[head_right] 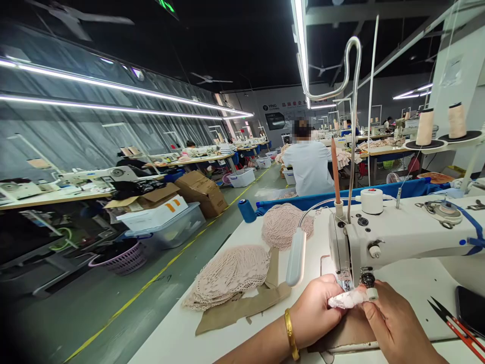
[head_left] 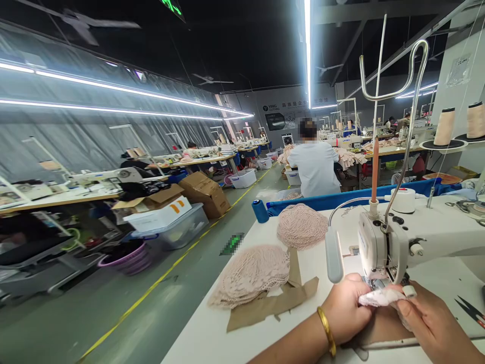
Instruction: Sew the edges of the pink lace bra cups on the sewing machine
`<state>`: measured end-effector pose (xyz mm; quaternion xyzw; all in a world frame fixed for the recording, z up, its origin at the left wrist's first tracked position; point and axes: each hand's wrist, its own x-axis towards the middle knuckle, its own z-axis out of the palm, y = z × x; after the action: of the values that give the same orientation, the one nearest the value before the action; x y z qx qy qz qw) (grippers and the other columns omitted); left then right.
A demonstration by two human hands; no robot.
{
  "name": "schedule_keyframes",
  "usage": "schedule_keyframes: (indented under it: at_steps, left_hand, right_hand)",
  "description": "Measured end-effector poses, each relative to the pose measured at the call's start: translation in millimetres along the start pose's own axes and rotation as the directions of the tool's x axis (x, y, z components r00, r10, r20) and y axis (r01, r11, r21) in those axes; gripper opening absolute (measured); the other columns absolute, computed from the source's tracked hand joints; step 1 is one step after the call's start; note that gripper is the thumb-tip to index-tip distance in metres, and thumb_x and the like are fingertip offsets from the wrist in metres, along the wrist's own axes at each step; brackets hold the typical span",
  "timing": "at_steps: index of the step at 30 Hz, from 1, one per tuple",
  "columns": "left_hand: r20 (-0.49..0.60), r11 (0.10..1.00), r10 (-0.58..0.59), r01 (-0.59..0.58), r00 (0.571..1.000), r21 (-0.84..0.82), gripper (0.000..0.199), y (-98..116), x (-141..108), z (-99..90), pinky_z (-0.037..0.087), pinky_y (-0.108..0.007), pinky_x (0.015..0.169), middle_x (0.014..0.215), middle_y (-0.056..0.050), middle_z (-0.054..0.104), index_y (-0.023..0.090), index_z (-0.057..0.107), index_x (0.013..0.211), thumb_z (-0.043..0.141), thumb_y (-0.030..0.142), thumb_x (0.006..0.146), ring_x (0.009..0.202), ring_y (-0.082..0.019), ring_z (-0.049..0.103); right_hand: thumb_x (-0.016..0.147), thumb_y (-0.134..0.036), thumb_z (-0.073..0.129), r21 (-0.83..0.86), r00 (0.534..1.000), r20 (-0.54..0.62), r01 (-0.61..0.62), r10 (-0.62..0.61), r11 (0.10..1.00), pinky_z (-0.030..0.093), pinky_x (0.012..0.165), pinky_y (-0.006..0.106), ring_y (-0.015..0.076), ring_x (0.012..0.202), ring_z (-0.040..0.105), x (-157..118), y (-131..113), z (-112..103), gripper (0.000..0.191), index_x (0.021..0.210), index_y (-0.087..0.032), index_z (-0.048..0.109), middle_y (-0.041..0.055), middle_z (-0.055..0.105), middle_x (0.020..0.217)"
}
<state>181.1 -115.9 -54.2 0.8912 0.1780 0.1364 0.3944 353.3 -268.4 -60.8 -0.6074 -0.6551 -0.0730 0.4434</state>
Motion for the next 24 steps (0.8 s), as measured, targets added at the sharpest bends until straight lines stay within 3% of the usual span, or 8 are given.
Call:
schedule_keyframes:
  at_steps: [5, 10, 13, 15, 17, 20, 22, 24]
  left_hand:
    - [-0.004, 0.995, -0.049, 0.048, 0.999, -0.092, 0.015, -0.7, -1.8, 2.4, 0.053, -0.026, 0.081, 0.091, 0.001, 0.064, 0.020, 0.075, 0.074, 0.088, 0.027, 0.075, 0.089, -0.019, 0.063]
    - [-0.043, 0.973, -0.105, 0.094, 0.993, -0.213, 0.019, 3.9, -9.1, 5.5, 0.053, -0.029, 0.079, 0.092, -0.001, 0.065, 0.019, 0.077, 0.077, 0.089, 0.033, 0.074, 0.081, -0.017, 0.061]
    - [-0.064, 0.981, -0.006, -0.006, 0.998, -0.192, 0.019, 0.7, -15.9, 8.9, 0.053, -0.030, 0.077, 0.091, -0.004, 0.069, 0.019, 0.080, 0.080, 0.085, 0.037, 0.080, 0.076, -0.016, 0.061]
    - [-0.032, 0.990, 0.116, -0.118, 0.993, -0.074, 0.022, -5.2, -20.6, 11.5, 0.053, -0.031, 0.080, 0.087, -0.004, 0.070, 0.021, 0.082, 0.081, 0.084, 0.043, 0.082, 0.079, -0.018, 0.063]
    - [0.021, 0.982, 0.180, -0.181, 0.983, 0.057, 0.028, -12.4, -24.8, 14.1, 0.051, -0.034, 0.084, 0.088, -0.006, 0.073, 0.025, 0.082, 0.082, 0.083, 0.052, 0.086, 0.089, -0.022, 0.066]
    - [0.119, 0.953, 0.239, -0.256, 0.964, 0.162, 0.034, -21.9, -30.3, 17.6, 0.046, -0.041, 0.095, 0.094, -0.006, 0.080, 0.030, 0.082, 0.088, 0.067, 0.058, 0.101, 0.097, -0.025, 0.068]
    - [0.186, 0.923, 0.296, -0.331, 0.937, 0.195, 0.041, -26.2, -33.1, 19.4, 0.040, -0.045, 0.101, 0.099, -0.006, 0.084, 0.031, 0.082, 0.094, 0.054, 0.057, 0.108, 0.095, -0.024, 0.068]
    - [0.201, 0.905, 0.318, -0.360, 0.926, 0.228, 0.048, -29.1, -34.7, 20.6, 0.037, -0.047, 0.102, 0.102, -0.006, 0.085, 0.031, 0.082, 0.100, 0.044, 0.059, 0.111, 0.095, -0.025, 0.068]
  right_hand:
    - [0.107, -0.027, 0.048, -0.013, 1.000, 0.003, 0.008, -0.008, 1.000, 0.066, 0.078, 0.022, 0.0186, 0.087, 0.082, -1.7, 1.1, 1.4, 0.028, 0.108, -0.026, 0.076, 0.0042, 0.084, 0.099]
    - [0.111, -0.026, 0.043, -0.003, 0.994, 0.108, 0.013, -0.013, 1.000, 0.063, 0.077, 0.023, 0.0172, 0.084, 0.078, -3.9, -0.6, -2.4, 0.029, 0.110, -0.028, 0.072, 0.0025, 0.080, 0.097]
    - [0.112, -0.026, 0.040, 0.019, 0.978, 0.181, 0.104, -0.106, 0.994, 0.059, 0.074, 0.025, 0.0175, 0.080, 0.073, -1.1, -4.1, -6.6, 0.030, 0.102, -0.029, 0.068, 0.0005, 0.076, 0.091]
    - [0.112, -0.030, 0.042, -0.016, 0.937, 0.231, 0.273, -0.262, 0.962, 0.056, 0.073, 0.029, 0.0184, 0.074, 0.070, 0.2, -3.8, -7.7, 0.029, 0.094, -0.029, 0.065, -0.0009, 0.074, 0.083]
    - [0.112, -0.033, 0.044, -0.091, 0.859, 0.324, 0.445, -0.396, 0.891, 0.051, 0.071, 0.031, 0.0185, 0.070, 0.067, -0.5, -1.1, -7.5, 0.029, 0.091, -0.028, 0.063, -0.0024, 0.073, 0.079]
    - [0.115, -0.028, 0.038, -0.163, 0.762, 0.453, 0.582, -0.464, 0.797, 0.044, 0.066, 0.033, 0.0176, 0.069, 0.065, -2.8, 4.1, -6.7, 0.035, 0.088, -0.025, 0.060, -0.0030, 0.072, 0.079]
    - [0.117, -0.028, 0.032, -0.156, 0.742, 0.472, 0.603, -0.477, 0.783, 0.041, 0.064, 0.033, 0.0175, 0.066, 0.062, -3.2, 6.5, -7.4, 0.041, 0.085, -0.024, 0.057, -0.0027, 0.070, 0.078]
    - [0.116, -0.030, 0.036, -0.141, 0.750, 0.463, 0.588, -0.472, 0.797, 0.041, 0.065, 0.033, 0.0174, 0.066, 0.061, -2.8, 8.4, -9.1, 0.036, 0.087, -0.025, 0.057, -0.0031, 0.071, 0.078]
